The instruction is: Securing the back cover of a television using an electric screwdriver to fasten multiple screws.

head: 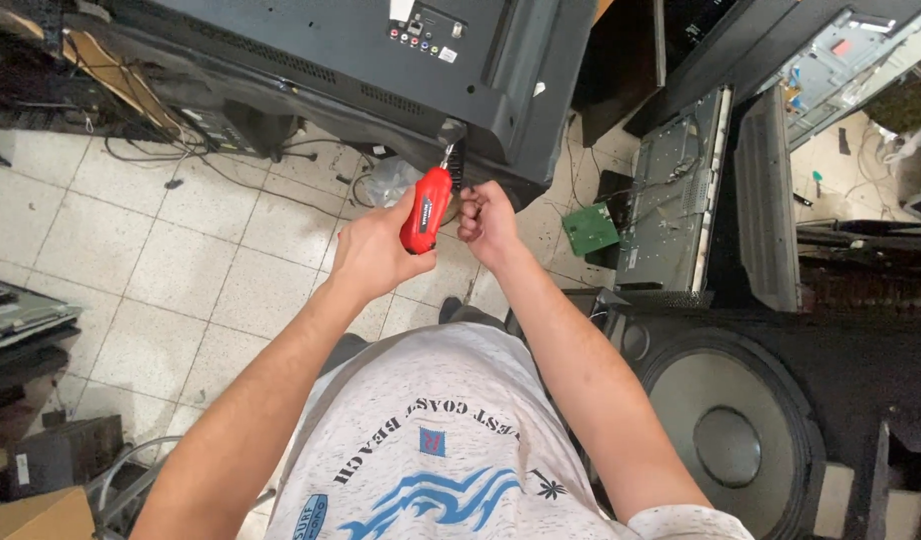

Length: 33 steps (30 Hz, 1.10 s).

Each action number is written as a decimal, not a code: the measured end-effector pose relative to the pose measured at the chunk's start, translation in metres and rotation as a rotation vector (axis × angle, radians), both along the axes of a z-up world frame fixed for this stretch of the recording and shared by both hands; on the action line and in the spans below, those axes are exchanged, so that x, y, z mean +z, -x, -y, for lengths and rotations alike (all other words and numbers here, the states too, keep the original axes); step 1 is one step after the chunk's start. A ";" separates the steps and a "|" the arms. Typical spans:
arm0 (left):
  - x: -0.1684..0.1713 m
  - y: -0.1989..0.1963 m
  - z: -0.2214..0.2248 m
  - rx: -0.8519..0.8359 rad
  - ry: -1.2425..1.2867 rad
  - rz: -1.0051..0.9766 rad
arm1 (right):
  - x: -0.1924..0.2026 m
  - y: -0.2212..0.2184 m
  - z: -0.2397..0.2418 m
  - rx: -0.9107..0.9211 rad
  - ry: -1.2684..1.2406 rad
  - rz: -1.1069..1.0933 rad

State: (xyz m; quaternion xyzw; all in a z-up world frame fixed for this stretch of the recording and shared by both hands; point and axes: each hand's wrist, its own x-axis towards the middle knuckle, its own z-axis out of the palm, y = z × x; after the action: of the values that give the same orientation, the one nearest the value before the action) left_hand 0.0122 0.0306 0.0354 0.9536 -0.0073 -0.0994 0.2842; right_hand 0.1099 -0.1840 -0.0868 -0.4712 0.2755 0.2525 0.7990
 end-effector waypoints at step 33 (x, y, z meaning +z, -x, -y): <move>0.001 0.004 0.005 0.014 0.039 -0.003 | 0.062 -0.028 -0.027 -0.029 0.063 0.250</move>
State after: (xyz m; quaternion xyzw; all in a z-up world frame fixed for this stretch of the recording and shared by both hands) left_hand 0.0083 0.0260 0.0366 0.9478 -0.0020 -0.0985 0.3033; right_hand 0.1380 -0.1567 -0.0245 -0.5200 0.1883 0.1716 0.8153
